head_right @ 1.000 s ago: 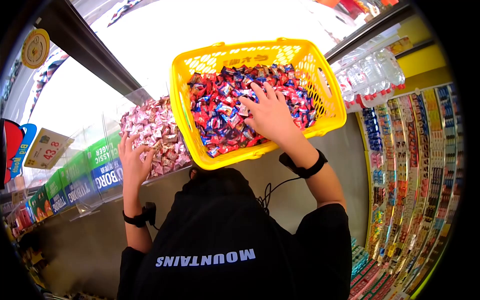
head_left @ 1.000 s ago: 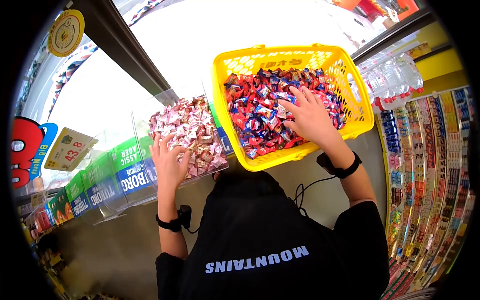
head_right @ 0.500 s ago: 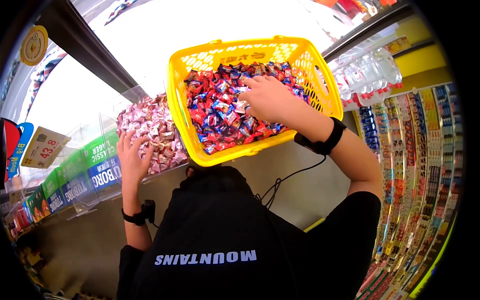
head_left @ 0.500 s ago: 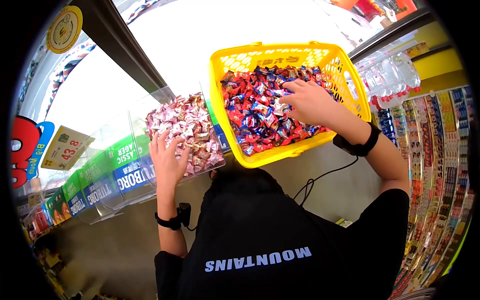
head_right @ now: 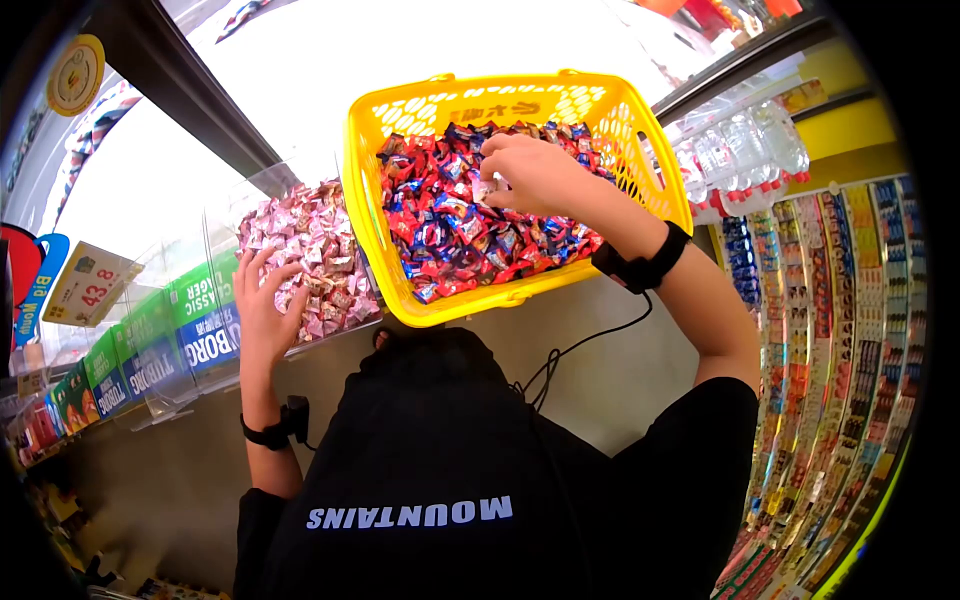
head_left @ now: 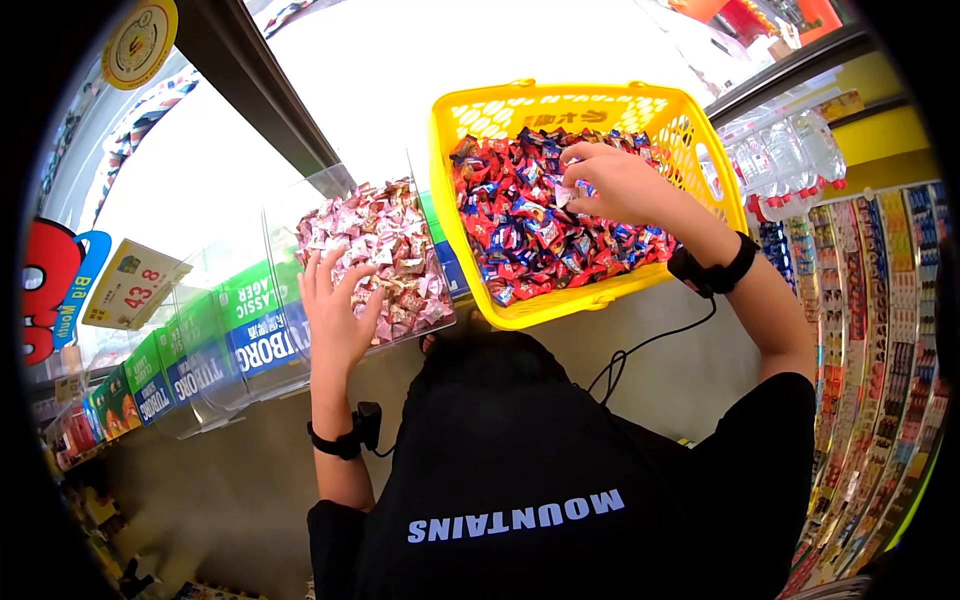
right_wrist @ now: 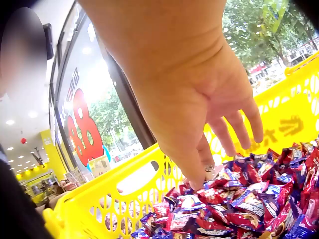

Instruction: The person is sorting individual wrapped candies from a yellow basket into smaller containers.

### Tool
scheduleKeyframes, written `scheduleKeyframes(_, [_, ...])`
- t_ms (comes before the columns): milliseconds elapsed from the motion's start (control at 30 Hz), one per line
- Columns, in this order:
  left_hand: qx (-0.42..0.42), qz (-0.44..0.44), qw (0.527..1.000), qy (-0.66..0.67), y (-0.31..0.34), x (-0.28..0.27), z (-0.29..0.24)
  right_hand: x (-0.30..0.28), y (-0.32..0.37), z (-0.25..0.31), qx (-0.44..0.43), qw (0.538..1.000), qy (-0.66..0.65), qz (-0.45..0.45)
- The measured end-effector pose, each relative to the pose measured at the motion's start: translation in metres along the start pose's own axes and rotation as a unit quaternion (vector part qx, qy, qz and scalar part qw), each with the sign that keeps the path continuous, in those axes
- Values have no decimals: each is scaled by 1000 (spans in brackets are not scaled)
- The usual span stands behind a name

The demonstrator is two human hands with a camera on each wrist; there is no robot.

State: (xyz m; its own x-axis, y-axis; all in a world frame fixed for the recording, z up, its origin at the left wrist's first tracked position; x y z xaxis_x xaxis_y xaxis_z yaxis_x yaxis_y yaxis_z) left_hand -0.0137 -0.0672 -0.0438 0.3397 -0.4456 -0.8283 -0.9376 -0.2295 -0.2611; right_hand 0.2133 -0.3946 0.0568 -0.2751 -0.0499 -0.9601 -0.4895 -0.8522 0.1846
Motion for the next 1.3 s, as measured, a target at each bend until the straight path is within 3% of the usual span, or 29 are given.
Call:
scheduleKeyframes(167, [46,-1,999,29,-22,-27,-51,-25,33,72,-67,979,-45,-189])
scheduleKeyframes(267, [97,13,992,75,-31,-42,-93,-19,46,112,-99,957,-6,-273])
scheduleKeyframes(400, [133,68,974,174,-33,-38,-135,2,43,143,-105,941,-18,-320])
scheduleKeyframes(533, [144,85,973,159,-33,-25,-150,14,40,154,-109,930,17,-351])
scheduleKeyframes(800, [178,32,981,69,-27,-20,-145,32,45,145,-106,911,-64,-394])
scheduleKeyframes(900, [184,30,979,85,-24,-18,-132,46,39,139,-127,902,-171,-374])
scheduleKeyframes(1033, [181,38,979,87,-28,-34,-112,45,37,139,-160,896,-148,-387])
scheduleKeyframes(1167, [124,25,987,95,-30,-35,-82,49,38,140,-116,911,-99,-384])
scheduleKeyframes(1300, [55,93,992,-59,-21,-5,-31,51,38,143,-105,912,-97,-385])
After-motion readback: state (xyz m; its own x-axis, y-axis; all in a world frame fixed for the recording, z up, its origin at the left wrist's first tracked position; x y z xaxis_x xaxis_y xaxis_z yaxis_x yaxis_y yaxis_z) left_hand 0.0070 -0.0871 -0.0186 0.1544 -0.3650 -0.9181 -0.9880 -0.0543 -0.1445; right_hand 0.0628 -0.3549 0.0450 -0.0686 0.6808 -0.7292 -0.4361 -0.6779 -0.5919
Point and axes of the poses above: each hand's wrist, its own y-axis away from the middle knuckle, its own x-axis out of the palm, z = x × y, the point moved 5 cm from there along -y, towards the middle knuckle, and after that the axes turned 5 degrees about -x, right-handed, at the moved point
